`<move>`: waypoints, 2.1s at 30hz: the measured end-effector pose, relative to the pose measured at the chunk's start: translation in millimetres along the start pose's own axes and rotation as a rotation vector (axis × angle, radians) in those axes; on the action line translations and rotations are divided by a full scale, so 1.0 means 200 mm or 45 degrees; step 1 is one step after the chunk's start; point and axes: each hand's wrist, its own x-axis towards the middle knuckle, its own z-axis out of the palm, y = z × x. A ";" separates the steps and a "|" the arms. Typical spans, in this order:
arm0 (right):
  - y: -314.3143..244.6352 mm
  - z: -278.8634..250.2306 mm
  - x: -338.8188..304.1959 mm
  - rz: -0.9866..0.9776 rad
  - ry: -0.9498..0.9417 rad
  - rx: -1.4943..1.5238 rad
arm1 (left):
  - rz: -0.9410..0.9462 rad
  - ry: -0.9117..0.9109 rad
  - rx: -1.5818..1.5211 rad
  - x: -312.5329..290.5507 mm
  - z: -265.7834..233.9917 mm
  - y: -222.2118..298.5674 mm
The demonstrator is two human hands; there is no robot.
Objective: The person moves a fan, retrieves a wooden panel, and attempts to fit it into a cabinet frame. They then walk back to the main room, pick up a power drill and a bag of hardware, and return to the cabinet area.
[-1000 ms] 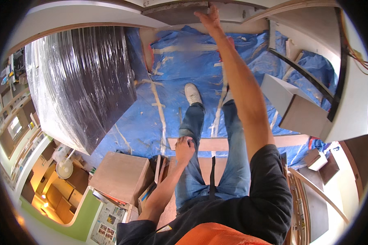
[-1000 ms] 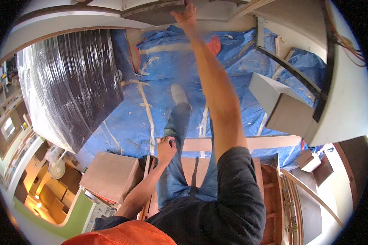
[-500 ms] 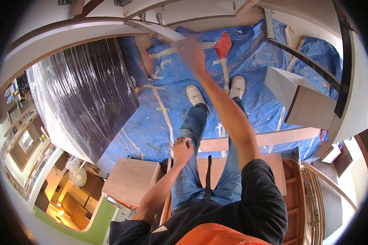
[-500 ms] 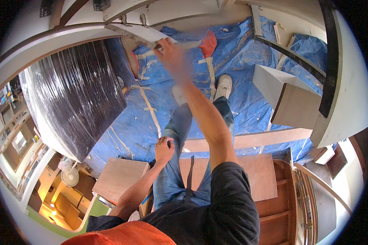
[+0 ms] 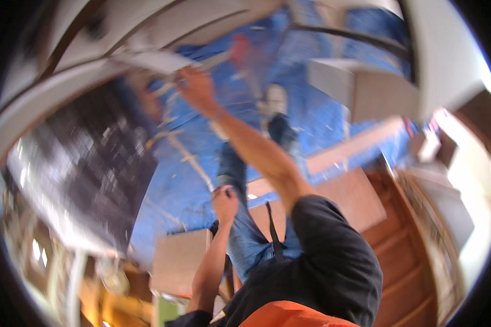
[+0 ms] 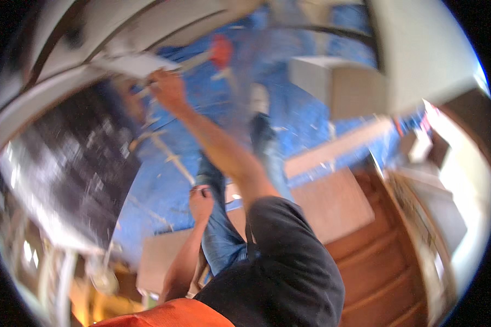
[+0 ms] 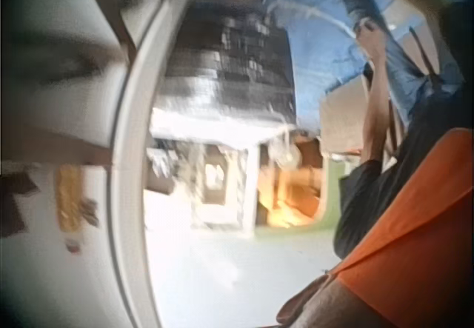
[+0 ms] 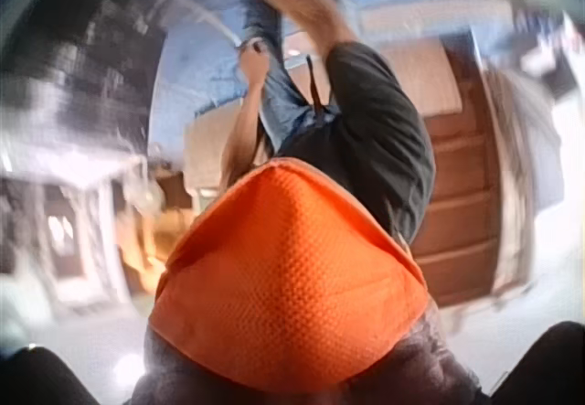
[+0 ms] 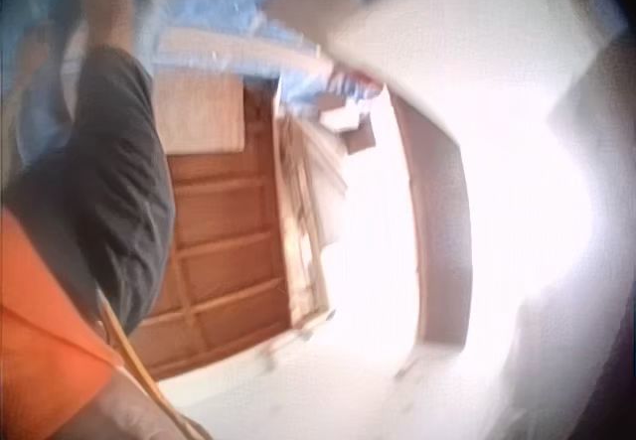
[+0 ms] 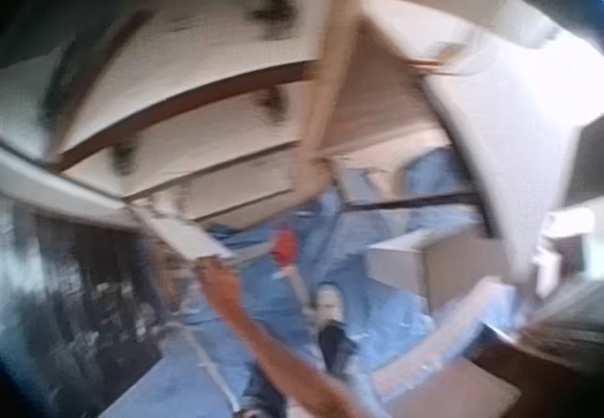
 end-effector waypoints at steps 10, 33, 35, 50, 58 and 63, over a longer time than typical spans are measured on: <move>-0.13 -0.59 -0.05 0.078 0.026 0.083 | 0.183 -0.160 -0.114 0.09 0.02 -0.14; 0.25 -1.90 -3.02 1.861 0.041 0.222 | 0.239 -0.667 -0.450 0.14 -0.59 0.59; 0.39 -2.08 -2.97 1.936 -0.100 0.106 | 0.102 -0.658 -0.492 -0.02 -0.56 0.58; 0.58 -3.87 -2.09 1.110 0.969 0.701 | 0.308 -0.807 -0.338 -0.37 0.13 1.61; 0.62 -3.91 -2.39 1.218 0.681 0.896 | 0.343 -0.900 -0.141 -0.40 0.45 2.63; 0.91 -4.06 -2.43 1.377 0.745 1.028 | 0.305 -1.068 0.012 -0.44 0.78 3.06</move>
